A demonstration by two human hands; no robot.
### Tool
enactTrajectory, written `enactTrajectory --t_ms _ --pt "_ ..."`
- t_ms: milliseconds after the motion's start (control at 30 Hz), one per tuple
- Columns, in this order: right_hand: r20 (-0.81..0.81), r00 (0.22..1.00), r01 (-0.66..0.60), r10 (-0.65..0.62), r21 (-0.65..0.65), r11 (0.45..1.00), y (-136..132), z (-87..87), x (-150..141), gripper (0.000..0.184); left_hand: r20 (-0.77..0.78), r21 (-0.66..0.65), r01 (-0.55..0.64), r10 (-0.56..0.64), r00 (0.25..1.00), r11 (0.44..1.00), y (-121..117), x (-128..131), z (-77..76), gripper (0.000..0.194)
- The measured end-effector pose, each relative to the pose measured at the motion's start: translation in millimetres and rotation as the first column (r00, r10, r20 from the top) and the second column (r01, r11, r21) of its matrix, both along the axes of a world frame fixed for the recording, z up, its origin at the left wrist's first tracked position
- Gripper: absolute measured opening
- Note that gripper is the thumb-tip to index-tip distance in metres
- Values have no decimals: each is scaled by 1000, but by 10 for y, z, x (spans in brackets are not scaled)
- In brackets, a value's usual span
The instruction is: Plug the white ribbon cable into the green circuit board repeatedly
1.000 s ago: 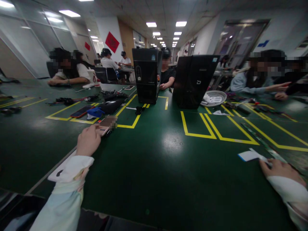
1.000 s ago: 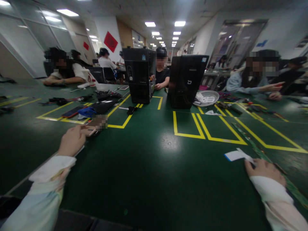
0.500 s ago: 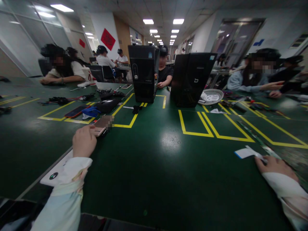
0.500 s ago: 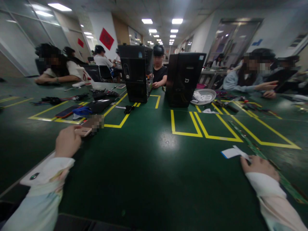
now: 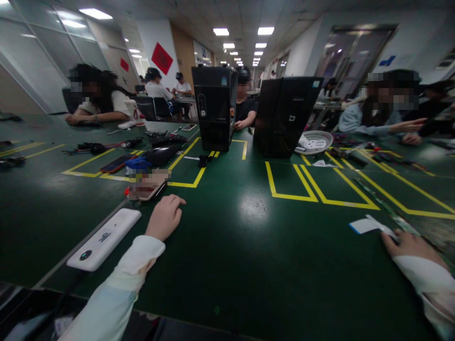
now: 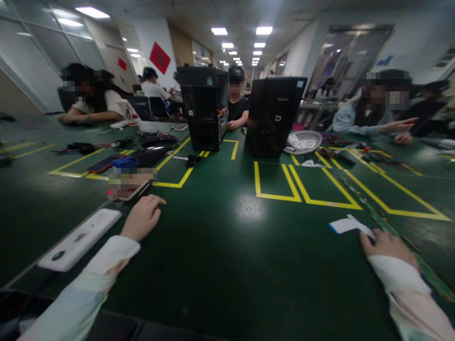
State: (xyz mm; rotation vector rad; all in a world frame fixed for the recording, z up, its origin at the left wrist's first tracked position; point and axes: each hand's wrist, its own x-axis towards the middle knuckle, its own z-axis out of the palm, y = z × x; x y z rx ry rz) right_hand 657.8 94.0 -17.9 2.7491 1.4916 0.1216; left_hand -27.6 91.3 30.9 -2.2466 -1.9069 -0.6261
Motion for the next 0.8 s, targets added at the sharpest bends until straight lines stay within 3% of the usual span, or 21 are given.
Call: enactTrajectory --t_ms 200,467,800 --pt "-16 1000 7 -7 -21 1000 39 -48 84 71 26 -73 138 -136 990 988 -6 174 -75 29" --pt "-12 1000 25 -25 1 1000 15 -54 64 79 47 -117 160 -155 987 980 13 105 -120 30" --pt "22 1000 -2 1 27 1000 60 -126 186 70 54 -123 181 -175 983 976 18 101 -147 29"
